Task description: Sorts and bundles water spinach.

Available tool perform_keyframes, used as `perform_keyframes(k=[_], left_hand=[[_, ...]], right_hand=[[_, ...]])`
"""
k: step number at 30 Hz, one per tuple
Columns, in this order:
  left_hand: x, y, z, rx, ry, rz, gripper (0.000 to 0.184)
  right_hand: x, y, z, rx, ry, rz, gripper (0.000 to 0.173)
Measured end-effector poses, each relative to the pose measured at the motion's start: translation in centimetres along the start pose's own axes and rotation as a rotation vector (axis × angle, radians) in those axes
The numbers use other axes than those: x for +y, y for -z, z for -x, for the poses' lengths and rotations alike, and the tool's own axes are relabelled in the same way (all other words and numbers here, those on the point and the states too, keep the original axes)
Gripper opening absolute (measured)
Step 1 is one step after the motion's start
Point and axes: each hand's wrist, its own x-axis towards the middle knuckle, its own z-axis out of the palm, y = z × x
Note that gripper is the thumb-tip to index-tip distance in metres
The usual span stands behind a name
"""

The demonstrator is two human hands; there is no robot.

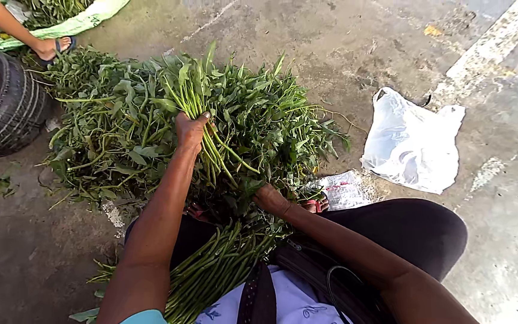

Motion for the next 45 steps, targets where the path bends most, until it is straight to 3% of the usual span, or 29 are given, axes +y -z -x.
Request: perform_keyframes(k=[2, 4, 5, 8, 11, 12, 14, 18, 22, 27, 31, 33, 37, 42, 45], left_hand=[[0.1, 0.0, 0.2, -0.019, -0.005, -0.01, 0.031], [-0.3, -0.2, 0.3, -0.046, -0.025, -0.037, 0.03], [-0.6, -0.4, 0.3, -0.062, -0.033, -0.062, 0.03], [-1.1, -0.7, 0.5, -0.093, -0.052, -0.145, 0.033], [-1.2, -1.0, 0.8, -0.116, -0.029, -0.154, 0.033], [-1.2, -1.1, 1.0, -0.123, -0.006, -0.121, 0.035], [-0.8, -1.3, 1.0, -0.132, 0.044, -0.017, 0.036], [-0.3, -0.7, 0.7, -0.157, 0.172, 0.198, 0.036], [-0.3, -0.9, 0.7, -0.168, 0.234, 0.254, 0.034], [-0.3, -0.9, 0.1, -0.038, 0.2, 0.301, 0.03], [-0.3, -0.9, 0.8, -0.18, 0.188, 0.294, 0.033], [-0.6, -1.5, 1.7, -0.263, 0.164, 0.258, 0.03], [-0.6, -2.4, 3.7, -0.322, 0.174, 0.158, 0.034], [-0.9, -2.6, 3.6, -0.292, 0.218, 0.198, 0.034], [-1.3, -2.9, 4.2, -0.258, 0.195, 0.158, 0.033]], right_hand=[[1.3, 1.0, 0.3, -0.42, -0.179, 0.144, 0.025], [1.6, 3.1, 0.4, -0.608, -0.307, 0.285, 0.036], [0.9, 4.5, 0.5, -0.624, -0.352, 0.345, 0.027], [-0.5, 8.6, 0.3, -0.424, -0.266, 0.311, 0.016], [-0.7, 8.3, -0.1, 0.131, 0.094, 0.341, 0.022], [-0.6, 7.6, -0.5, 0.204, 0.16, 0.397, 0.032], [-0.3, 6.3, -0.7, 0.16, 0.19, 0.48, 0.037], [0.2, 4.1, 0.4, 0.064, 0.287, 0.436, 0.017], [-0.5, 3.7, 1.9, 0.255, 0.425, 0.372, 0.015], [-5.1, 5.8, 4.4, 0.601, 0.686, 0.179, 0.022], [-5.1, 10.3, 1.8, 0.676, 0.483, 0.221, 0.022], [-4.3, 11.6, -0.7, 0.631, 0.357, 0.263, 0.033], [-2.8, 10.6, -5.4, 0.621, 0.342, 0.138, 0.036], [-3.3, 9.0, -7.4, 0.714, 0.24, 0.065, 0.016], [-4.6, 8.8, -6.7, 0.64, 0.117, -0.067, 0.011]])
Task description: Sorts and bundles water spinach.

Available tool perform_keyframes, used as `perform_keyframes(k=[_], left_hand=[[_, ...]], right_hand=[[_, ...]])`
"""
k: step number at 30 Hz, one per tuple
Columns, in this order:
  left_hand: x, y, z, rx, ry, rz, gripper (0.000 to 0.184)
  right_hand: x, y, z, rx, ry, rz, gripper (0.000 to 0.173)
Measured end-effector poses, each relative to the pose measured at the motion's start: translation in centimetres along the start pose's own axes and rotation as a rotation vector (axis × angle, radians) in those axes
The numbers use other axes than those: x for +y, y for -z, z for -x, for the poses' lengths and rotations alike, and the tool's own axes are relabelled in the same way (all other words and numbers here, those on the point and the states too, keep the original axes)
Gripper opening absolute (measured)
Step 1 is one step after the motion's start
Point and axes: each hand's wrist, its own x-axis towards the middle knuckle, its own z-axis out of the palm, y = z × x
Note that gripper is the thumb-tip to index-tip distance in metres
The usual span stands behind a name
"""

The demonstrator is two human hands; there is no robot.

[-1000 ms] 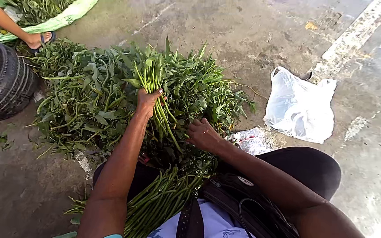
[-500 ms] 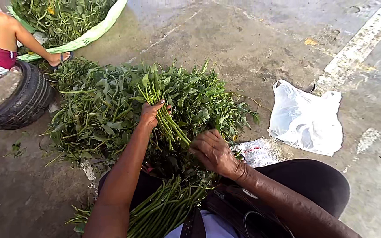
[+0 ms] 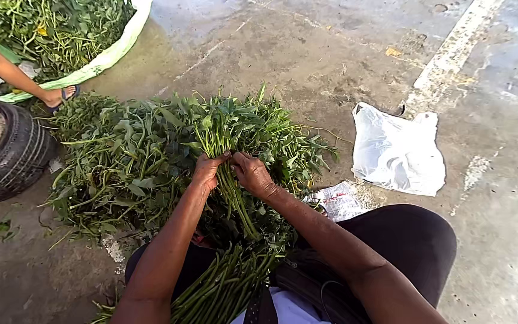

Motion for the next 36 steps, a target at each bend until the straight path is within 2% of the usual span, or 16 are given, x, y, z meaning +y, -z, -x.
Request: perform_keyframes(k=[3, 5, 7, 8, 10, 12, 16, 19, 22, 26, 30, 32, 34, 36], left_hand=[[-1.1, -0.6, 0.2, 0.031, 0.02, -0.002, 0.033], [-1.6, -0.8, -0.3, 0.07, 0.035, 0.069, 0.028], [-1.2, -0.2, -1.7, 0.129, 0.031, 0.138, 0.023], [-0.7, 0.3, -2.3, 0.147, 0.023, 0.148, 0.023], [0.2, 1.3, -2.9, 0.148, -0.013, 0.127, 0.025], [0.5, 1.6, -2.6, 0.086, -0.036, 0.102, 0.029], [-0.2, 0.7, -1.3, -0.098, -0.073, -0.025, 0.034], [-0.9, -0.1, 0.1, -0.166, -0.034, -0.179, 0.042], [-1.4, 0.2, -0.3, -0.179, -0.022, -0.231, 0.04], [-1.2, -0.1, -0.4, -0.179, 0.053, -0.143, 0.033], [-1.2, -0.6, -0.3, -0.128, 0.136, -0.041, 0.029], [-1.2, -1.0, -0.5, -0.058, 0.141, -0.003, 0.026], [-0.9, -0.5, -1.3, 0.027, 0.094, 0.023, 0.028], [-0.3, 1.1, -2.6, 0.093, -0.001, 0.048, 0.028]], right_hand=[[-0.6, 1.5, 0.2, -0.173, -0.239, -0.145, 0.013], [-0.2, 2.0, 1.0, -0.261, -0.423, -0.352, 0.013], [0.9, 1.1, 2.4, -0.348, -0.529, -0.543, 0.011], [1.1, 0.8, 2.9, -0.405, -0.55, -0.548, 0.01], [1.6, 1.2, 3.1, -0.445, -0.509, -0.419, 0.013], [2.2, 2.1, 2.2, -0.339, -0.436, -0.293, 0.023], [3.0, 2.5, -1.7, -0.124, -0.399, -0.406, 0.032], [3.0, 2.1, -3.1, -0.093, -0.436, -0.425, 0.027], [3.7, 1.5, -2.9, -0.081, -0.45, -0.485, 0.02], [4.5, 0.1, -1.6, 0.073, -0.501, -0.826, 0.015], [3.6, -1.5, -1.1, 0.263, -0.467, -0.831, 0.016], [3.3, -2.1, -0.9, 0.319, -0.381, -0.823, 0.018], [3.3, -2.0, -0.6, 0.227, -0.223, -0.815, 0.017], [3.4, -0.8, 0.0, -0.071, -0.082, -0.776, 0.021]])
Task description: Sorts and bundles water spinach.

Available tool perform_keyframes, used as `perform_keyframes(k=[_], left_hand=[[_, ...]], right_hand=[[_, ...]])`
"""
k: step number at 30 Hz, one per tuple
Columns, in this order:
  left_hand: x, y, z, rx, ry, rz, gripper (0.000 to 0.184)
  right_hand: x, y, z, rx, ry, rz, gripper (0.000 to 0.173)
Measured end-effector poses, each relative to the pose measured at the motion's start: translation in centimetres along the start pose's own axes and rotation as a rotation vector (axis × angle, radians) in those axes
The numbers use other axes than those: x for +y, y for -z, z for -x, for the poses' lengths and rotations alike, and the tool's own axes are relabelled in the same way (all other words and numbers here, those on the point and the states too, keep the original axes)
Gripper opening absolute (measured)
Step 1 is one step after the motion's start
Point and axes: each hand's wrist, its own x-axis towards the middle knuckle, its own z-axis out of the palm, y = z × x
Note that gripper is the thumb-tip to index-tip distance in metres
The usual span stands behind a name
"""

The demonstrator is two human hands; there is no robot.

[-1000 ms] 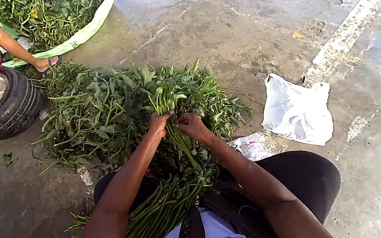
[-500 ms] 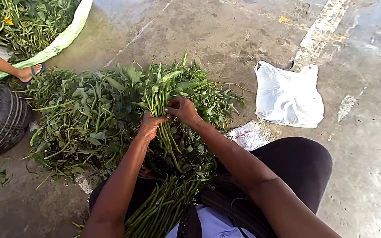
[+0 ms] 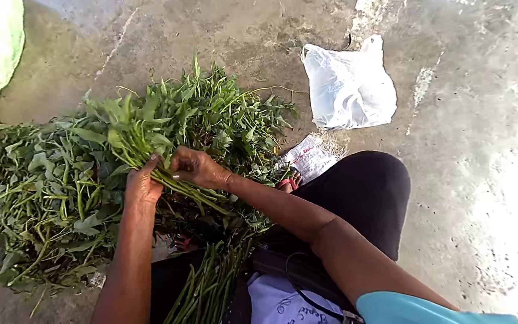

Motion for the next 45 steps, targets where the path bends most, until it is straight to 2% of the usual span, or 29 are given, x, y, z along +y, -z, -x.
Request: perform_keyframes(k=[2, 3, 4, 5, 7, 9, 11, 15, 20, 23, 25, 28, 31, 35, 38, 41, 45], left_hand=[[1.0, 1.3, -1.1, 0.04, -0.095, 0.01, 0.023], [1.5, 1.4, -1.1, 0.04, -0.112, 0.018, 0.022], [1.7, 1.4, -0.9, 0.025, -0.105, 0.034, 0.022], [1.9, 1.3, -0.6, -0.003, -0.075, 0.049, 0.025], [1.9, 0.9, 0.0, -0.07, 0.005, 0.052, 0.028], [1.6, 0.4, 0.4, -0.11, 0.065, 0.047, 0.024], [1.1, -0.1, 0.8, -0.132, 0.09, 0.07, 0.021], [0.5, 0.0, 0.8, -0.203, 0.14, 0.179, 0.028], [0.6, -0.2, 0.7, -0.204, 0.12, 0.178, 0.031], [0.8, 0.0, 0.6, -0.219, 0.091, 0.183, 0.03], [0.7, 0.6, 0.4, -0.286, 0.063, 0.195, 0.029], [1.3, 0.4, 0.6, -0.251, 0.076, 0.173, 0.032], [2.0, 0.5, 0.5, -0.171, 0.04, 0.134, 0.024], [2.9, 1.6, 0.2, -0.06, -0.085, -0.045, 0.019], [3.1, 2.4, -0.2, -0.023, -0.143, -0.116, 0.02], [3.2, 2.9, 0.0, 0.009, -0.133, -0.145, 0.021], [2.6, 3.2, 0.6, -0.11, -0.042, -0.217, 0.023]], right_hand=[[0.7, 2.3, -0.3, -0.288, -0.103, 0.017, 0.028], [1.8, 4.2, -0.5, -0.31, -0.176, 0.053, 0.028], [3.3, 6.7, -0.3, -0.24, -0.246, 0.139, 0.027], [5.1, 9.4, 0.3, -0.09, -0.333, 0.258, 0.031], [9.4, 14.7, 1.9, 0.287, -0.591, 0.434, 0.043], [13.6, 19.3, 4.3, 0.516, -0.869, 0.529, 0.045], [17.0, 22.1, 7.4, 0.536, -1.058, 0.574, 0.049], [19.4, 22.9, 10.4, 0.423, -1.169, 0.586, 0.051], [19.1, 21.6, 8.6, 0.339, -1.15, 0.633, 0.038], [17.3, 21.1, 6.0, 0.282, -1.069, 0.543, 0.041], [15.6, 19.9, 4.2, 0.364, -0.983, 0.366, 0.039], [12.3, 15.8, 1.6, 0.537, -0.847, 0.063, 0.035], [10.2, 10.4, 0.4, 0.546, -0.621, 0.072, 0.034], [6.7, 2.8, 1.5, 0.343, -0.353, 0.273, 0.046], [5.1, -0.2, 1.7, 0.221, -0.292, 0.301, 0.044], [4.5, -2.2, 2.5, 0.132, -0.204, 0.216, 0.04], [3.5, -3.9, 4.5, -0.023, -0.23, 0.187, 0.035]])
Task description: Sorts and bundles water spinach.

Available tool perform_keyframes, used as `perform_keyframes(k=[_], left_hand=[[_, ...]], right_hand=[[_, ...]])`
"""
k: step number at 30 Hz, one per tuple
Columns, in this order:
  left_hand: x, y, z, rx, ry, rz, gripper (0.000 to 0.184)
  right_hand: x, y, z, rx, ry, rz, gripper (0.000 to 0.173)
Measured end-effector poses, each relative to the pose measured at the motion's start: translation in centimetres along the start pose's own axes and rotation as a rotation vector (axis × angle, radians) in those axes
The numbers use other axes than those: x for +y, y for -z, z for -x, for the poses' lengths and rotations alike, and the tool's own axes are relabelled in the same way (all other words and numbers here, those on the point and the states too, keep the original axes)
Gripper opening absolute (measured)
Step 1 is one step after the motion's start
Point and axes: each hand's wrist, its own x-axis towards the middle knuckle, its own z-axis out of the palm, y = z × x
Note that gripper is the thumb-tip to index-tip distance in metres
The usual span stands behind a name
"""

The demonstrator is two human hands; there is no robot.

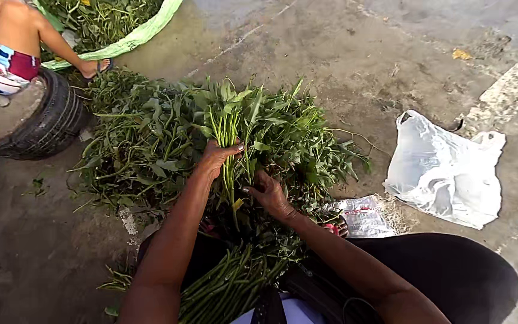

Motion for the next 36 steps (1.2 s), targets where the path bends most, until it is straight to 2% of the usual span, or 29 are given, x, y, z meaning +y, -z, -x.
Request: perform_keyframes(k=[3, 7, 9, 11, 13, 15, 18, 20, 23, 24, 26, 28, 30, 31, 33, 35, 36], left_hand=[[-0.1, -0.4, 0.2, -0.065, 0.067, 0.017, 0.022], [-0.1, -1.1, 0.2, -0.02, 0.064, 0.039, 0.033], [-0.3, -1.6, 0.1, 0.006, 0.056, 0.038, 0.036], [-0.7, -2.2, 0.2, 0.01, 0.044, 0.031, 0.036], [-1.2, -2.6, 0.2, -0.003, 0.008, 0.006, 0.033], [-1.6, -2.6, 0.0, -0.016, -0.048, -0.028, 0.035], [-1.1, -2.4, -0.2, -0.01, -0.07, -0.029, 0.035], [-0.9, -2.2, -0.3, 0.028, -0.077, 0.016, 0.031], [-0.2, -1.7, -0.5, 0.111, -0.111, 0.052, 0.03], [0.0, -1.2, -0.7, 0.137, -0.13, 0.068, 0.029], [0.8, 0.0, -1.0, 0.168, -0.138, 0.074, 0.027], [1.1, 0.4, -1.1, 0.172, -0.121, 0.061, 0.029], [1.1, 0.2, -1.2, 0.164, -0.112, 0.044, 0.031], [0.9, 0.0, -1.1, 0.156, -0.105, 0.034, 0.031], [0.7, -0.3, -1.0, 0.128, -0.101, 0.025, 0.031], [0.7, -0.7, -1.0, 0.093, -0.093, 0.042, 0.031], [0.6, -0.9, -1.0, 0.082, -0.092, 0.065, 0.029]], right_hand=[[0.0, 0.4, 0.3, -0.046, -0.017, 0.087, 0.032], [-0.3, 1.8, -0.3, -0.021, -0.015, 0.273, 0.026], [-0.7, 2.1, -1.1, -0.017, -0.116, 0.268, 0.034], [-1.5, 1.9, -2.1, 0.002, -0.208, 0.098, 0.038], [-2.5, 1.1, -2.8, 0.063, -0.248, -0.229, 0.022], [-3.5, 0.5, -3.6, 0.151, -0.282, -0.546, 0.015], [-3.6, 0.1, -4.5, 0.263, -0.278, -0.701, 0.012], [-2.7, -0.3, -4.2, 0.303, -0.127, -0.422, 0.013], [-0.6, 0.4, -2.0, 0.164, 0.229, 0.36, 0.016], [0.4, 0.6, -0.8, 0.044, 0.253, 0.531, 0.015], [2.6, 1.2, 1.2, -0.334, 0.099, 0.74, 0.021], [3.5, 2.6, 1.7, -0.654, -0.181, 0.82, 0.03], [3.2, 4.5, 0.8, -0.735, -0.345, 0.869, 0.035], [2.5, 5.4, 0.3, -0.695, -0.357, 0.862, 0.033], [0.7, 6.7, -0.6, -0.506, -0.268, 0.731, 0.025], [-0.7, 6.7, -1.3, -0.301, -0.148, 0.424, 0.033], [-1.2, 6.2, -1.4, -0.257, -0.119, 0.264, 0.037]])
